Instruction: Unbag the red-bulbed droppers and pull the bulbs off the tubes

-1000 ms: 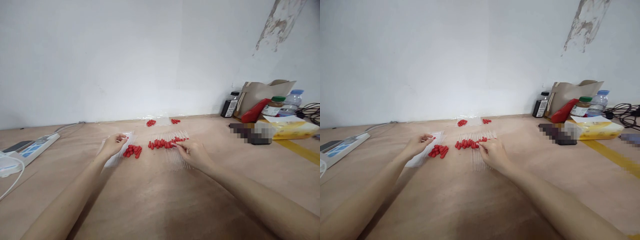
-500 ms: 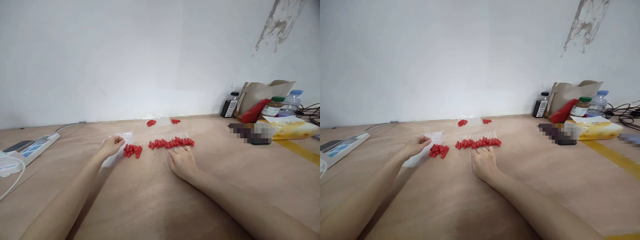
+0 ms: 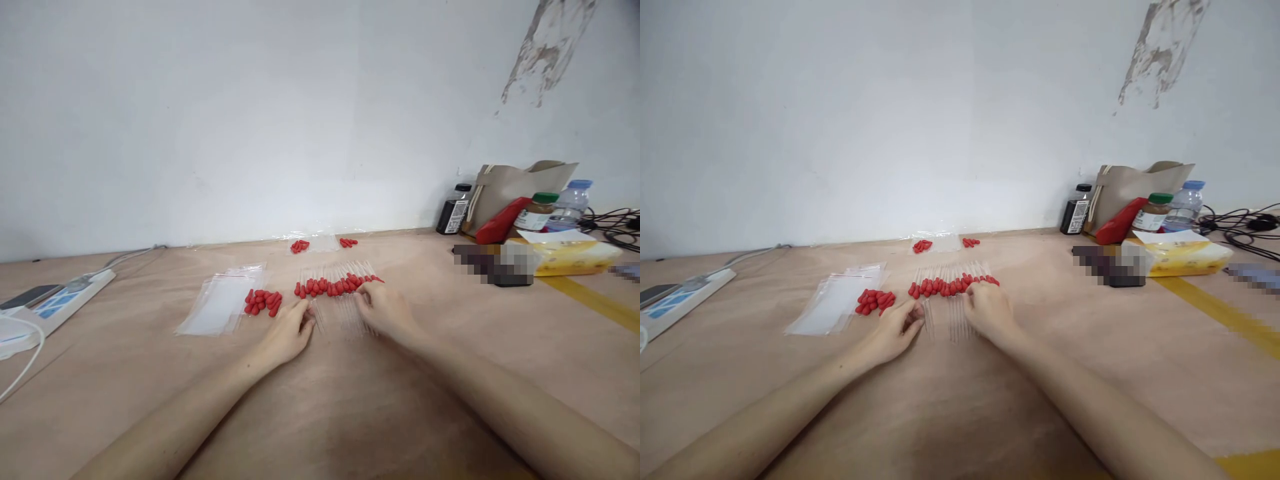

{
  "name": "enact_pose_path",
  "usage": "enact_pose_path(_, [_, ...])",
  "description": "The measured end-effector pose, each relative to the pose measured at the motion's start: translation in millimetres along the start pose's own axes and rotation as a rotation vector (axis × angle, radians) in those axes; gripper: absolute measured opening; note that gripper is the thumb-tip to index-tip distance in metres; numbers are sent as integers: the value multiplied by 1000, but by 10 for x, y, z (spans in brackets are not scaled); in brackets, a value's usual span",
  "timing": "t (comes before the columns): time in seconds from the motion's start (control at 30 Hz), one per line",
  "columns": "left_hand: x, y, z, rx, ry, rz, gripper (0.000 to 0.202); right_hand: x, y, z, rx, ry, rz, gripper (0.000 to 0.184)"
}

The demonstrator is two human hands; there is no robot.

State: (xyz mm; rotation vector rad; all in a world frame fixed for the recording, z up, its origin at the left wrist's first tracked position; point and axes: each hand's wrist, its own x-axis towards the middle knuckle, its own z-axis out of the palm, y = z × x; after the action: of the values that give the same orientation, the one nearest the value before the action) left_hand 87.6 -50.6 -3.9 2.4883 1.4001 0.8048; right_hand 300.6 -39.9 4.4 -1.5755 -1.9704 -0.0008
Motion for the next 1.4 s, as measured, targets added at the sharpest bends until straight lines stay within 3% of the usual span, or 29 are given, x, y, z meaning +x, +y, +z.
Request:
enact_pose_path(0.2, [47, -15, 91, -59, -14, -17, 8, 21, 376, 5, 92, -122, 147, 7])
enact_pose_path(0.37, [69, 63, 146, -85, -26, -41, 14, -5, 320, 42, 116, -209, 141, 10])
enact_pose_path(0.5, [88, 107, 155, -57, -32, 46, 13, 2, 264, 30, 118, -267, 139, 20])
enact_pose_path(0.77, [88, 46, 114, -34, -6, 17, 12, -29, 268, 58, 171, -231, 145, 18])
enact_pose_path(0.93, [308, -83, -37, 127, 139, -7, 14, -40, 344, 111, 239, -125, 168, 23])
enact_pose_path(1.17, [582, -256, -52, 222, -7, 107, 16, -100, 392, 169, 253, -51, 113, 27])
enact_pose_path(1.4, [559, -293, 36, 163, 80, 84, 13, -95, 382, 197, 240, -18, 103, 29])
